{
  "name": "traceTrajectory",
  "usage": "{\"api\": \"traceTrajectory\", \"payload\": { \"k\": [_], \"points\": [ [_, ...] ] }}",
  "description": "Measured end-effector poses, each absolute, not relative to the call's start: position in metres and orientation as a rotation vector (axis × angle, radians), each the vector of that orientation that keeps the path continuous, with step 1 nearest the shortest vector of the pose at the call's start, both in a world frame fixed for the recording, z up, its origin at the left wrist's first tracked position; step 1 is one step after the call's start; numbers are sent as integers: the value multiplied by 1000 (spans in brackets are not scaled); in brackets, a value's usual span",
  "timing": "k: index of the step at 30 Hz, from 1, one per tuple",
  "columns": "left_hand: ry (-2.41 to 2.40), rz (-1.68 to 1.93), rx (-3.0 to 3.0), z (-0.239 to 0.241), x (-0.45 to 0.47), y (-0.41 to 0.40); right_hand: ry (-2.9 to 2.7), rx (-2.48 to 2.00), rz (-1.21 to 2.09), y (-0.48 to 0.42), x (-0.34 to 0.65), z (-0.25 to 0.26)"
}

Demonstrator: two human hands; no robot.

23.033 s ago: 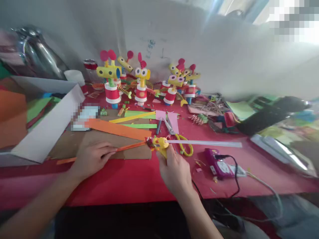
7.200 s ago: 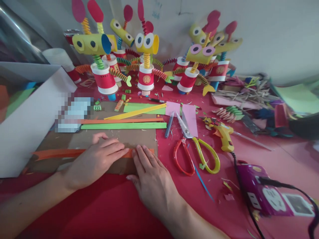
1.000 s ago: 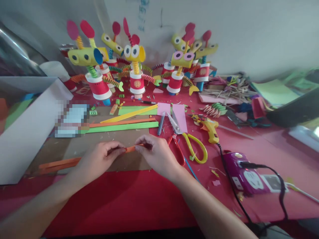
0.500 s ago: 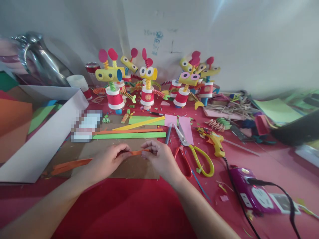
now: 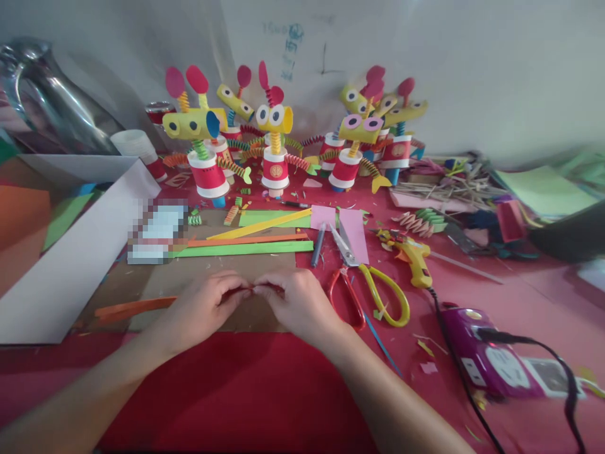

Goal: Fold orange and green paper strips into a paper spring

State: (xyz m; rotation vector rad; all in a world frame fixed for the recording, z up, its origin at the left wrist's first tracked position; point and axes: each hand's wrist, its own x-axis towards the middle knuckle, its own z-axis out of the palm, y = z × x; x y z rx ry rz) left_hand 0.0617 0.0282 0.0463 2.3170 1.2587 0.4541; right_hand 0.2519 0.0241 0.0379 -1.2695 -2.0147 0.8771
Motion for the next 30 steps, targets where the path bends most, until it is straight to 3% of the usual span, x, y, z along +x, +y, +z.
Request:
{"api": "traceTrajectory", "payload": {
  "k": [12,19,30],
  "points": [
    [1300,435,2230,44,57,33,-2198,-1369,703,25,254,37],
    [1254,132,1841,52,39,41,-2160,-1439,913,26,257,42],
    [1085,119,1537,58,24,55,-2042,-1461,1221,31,259,42]
  ]
}}
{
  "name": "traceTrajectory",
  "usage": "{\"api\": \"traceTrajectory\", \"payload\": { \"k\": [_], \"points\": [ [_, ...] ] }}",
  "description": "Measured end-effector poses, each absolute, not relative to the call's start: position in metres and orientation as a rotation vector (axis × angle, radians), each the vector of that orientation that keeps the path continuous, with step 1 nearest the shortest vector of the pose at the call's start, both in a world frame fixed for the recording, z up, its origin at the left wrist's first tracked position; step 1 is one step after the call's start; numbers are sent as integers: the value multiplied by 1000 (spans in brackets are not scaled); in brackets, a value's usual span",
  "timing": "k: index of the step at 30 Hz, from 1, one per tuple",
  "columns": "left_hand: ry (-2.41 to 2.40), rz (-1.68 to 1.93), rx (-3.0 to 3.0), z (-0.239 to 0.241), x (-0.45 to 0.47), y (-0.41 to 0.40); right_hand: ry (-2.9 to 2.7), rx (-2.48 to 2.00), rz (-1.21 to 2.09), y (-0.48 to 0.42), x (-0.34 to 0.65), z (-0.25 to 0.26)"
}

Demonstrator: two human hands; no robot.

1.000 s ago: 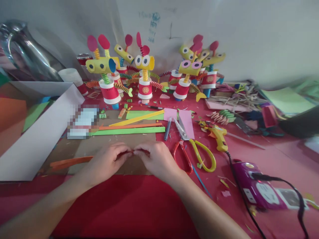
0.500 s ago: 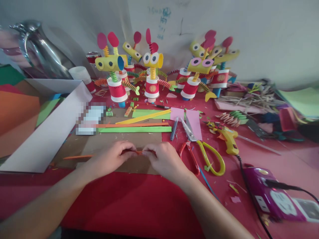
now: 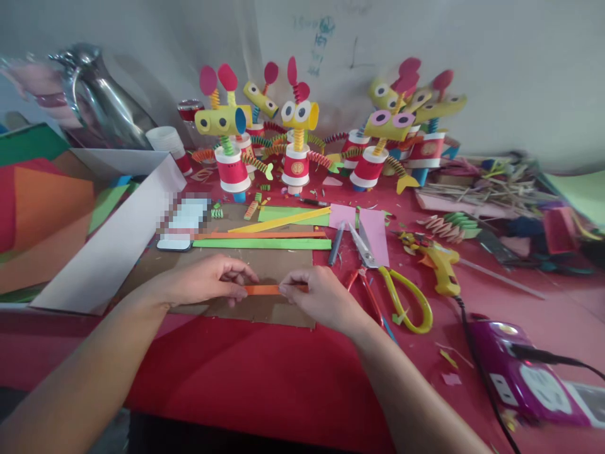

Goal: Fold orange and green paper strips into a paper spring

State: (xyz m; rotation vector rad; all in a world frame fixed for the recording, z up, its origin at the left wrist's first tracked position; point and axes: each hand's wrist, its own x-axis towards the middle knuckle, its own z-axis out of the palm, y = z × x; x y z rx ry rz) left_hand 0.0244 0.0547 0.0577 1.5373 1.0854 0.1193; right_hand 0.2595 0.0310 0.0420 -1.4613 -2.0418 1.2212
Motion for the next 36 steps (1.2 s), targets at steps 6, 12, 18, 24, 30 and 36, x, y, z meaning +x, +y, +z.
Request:
{"api": "traceTrajectory", "payload": {
  "k": [6,12,18,24,30,36],
  "points": [
    [1088,71,1544,54,6,63,-1991,-1445,1301,32,265,42],
    [1131,23,1576,57,0,64,-2007,-1462,1274,33,267,42],
    [1254,30,1510,67,-30,63,-1974,-1488,1228,37,278,43],
    [1448,142,1469,67,-73,46,-2053,-1500,1164,39,277,40],
    [1610,275,1440,58,-85,25,-2063,-1562,1090,39,271,27],
    [1861,453,1525,40,-89,8,-2033,-1553,744,35,257,21]
  ]
}}
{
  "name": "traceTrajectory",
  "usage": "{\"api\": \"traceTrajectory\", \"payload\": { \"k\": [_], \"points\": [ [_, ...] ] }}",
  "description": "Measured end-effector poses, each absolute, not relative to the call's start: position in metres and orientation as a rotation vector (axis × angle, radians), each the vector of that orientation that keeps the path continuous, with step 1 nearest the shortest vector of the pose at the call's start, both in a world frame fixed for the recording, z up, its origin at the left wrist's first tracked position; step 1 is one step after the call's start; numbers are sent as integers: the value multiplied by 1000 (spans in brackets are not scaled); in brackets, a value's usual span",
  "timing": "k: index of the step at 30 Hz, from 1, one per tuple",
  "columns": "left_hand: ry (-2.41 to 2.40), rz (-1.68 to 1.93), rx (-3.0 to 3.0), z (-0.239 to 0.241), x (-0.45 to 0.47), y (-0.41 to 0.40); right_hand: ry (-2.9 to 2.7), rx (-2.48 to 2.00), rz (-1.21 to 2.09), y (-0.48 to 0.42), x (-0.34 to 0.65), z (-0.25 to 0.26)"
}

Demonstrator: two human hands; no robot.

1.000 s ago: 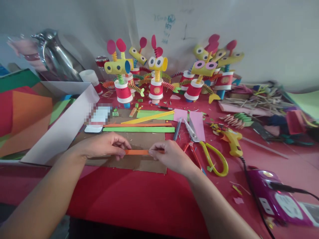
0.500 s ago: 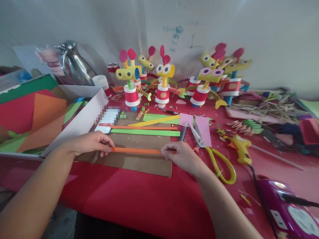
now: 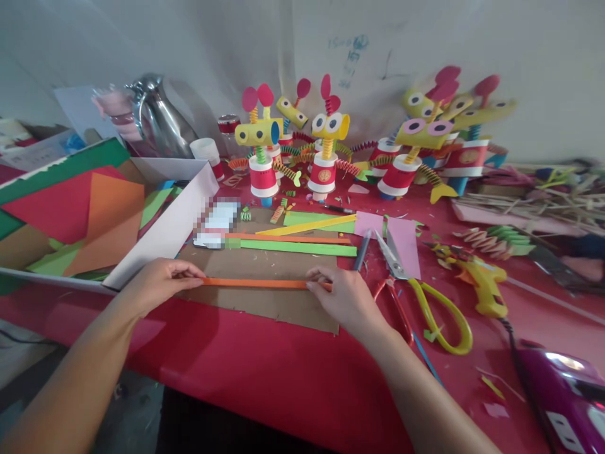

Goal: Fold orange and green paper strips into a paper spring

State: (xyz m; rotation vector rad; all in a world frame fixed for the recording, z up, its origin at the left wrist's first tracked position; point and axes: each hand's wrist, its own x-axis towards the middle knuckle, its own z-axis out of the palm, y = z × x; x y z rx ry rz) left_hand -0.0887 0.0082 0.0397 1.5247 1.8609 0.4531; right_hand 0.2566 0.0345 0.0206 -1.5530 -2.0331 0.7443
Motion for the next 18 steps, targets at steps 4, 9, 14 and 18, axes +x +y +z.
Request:
{"api": "traceTrajectory", "payload": {
  "k": [4,9,14,18],
  "points": [
    [1898,541,1526,35,-89,-1,-2103,-1523,680,31,250,17],
    [1917,438,1671,40,-85,-4,-2164,-1503,741,33,252,13],
    [1832,319,1880,45,-80,-3,-2169,-1549,820,39,253,18],
    [1816,242,1921,46,-76,-2,-2208,-1509,873,40,254,18]
  ]
}}
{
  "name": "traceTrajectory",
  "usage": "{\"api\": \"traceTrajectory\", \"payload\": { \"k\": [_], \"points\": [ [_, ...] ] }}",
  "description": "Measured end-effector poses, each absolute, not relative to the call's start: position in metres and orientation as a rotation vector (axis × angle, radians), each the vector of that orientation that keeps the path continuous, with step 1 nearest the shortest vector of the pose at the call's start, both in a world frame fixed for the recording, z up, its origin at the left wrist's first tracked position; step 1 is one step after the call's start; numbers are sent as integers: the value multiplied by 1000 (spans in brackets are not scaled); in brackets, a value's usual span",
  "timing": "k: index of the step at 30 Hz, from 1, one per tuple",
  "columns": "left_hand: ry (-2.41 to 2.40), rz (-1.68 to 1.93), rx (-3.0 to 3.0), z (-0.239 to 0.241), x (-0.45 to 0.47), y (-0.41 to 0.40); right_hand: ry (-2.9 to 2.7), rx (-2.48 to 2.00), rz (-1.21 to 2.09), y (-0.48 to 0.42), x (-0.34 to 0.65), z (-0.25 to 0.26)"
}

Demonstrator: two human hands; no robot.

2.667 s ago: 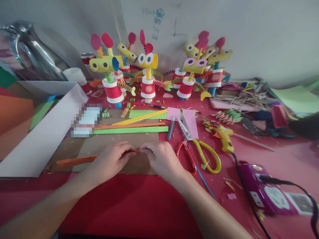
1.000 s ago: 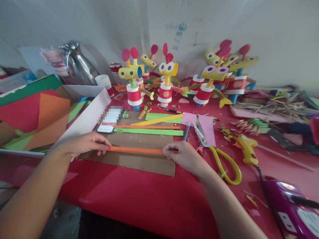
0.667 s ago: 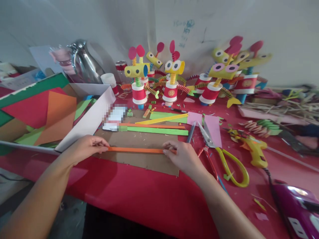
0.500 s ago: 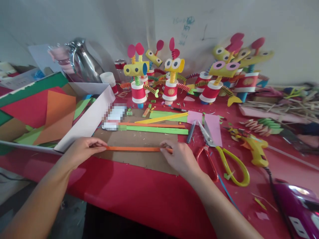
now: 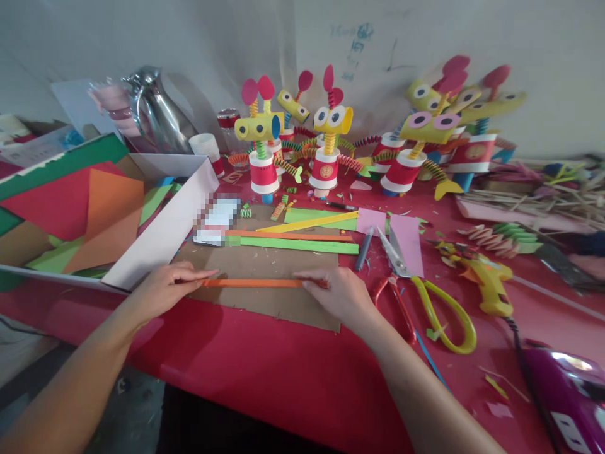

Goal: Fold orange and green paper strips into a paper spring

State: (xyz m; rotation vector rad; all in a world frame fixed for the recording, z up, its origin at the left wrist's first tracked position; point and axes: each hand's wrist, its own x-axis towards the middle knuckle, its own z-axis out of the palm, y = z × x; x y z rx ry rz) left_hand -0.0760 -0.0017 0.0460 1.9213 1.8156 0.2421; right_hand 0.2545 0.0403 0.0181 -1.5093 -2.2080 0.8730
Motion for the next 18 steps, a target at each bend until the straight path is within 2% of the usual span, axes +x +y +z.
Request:
{"api": "traceTrajectory", "payload": {
  "k": [11,18],
  "points": [
    [1528,57,2200,44,-87,3,-2413,-1522,725,37,255,20],
    [1538,-29,2359,46,-88,-6,-2454,-1489,603,34,254,19]
  ]
}}
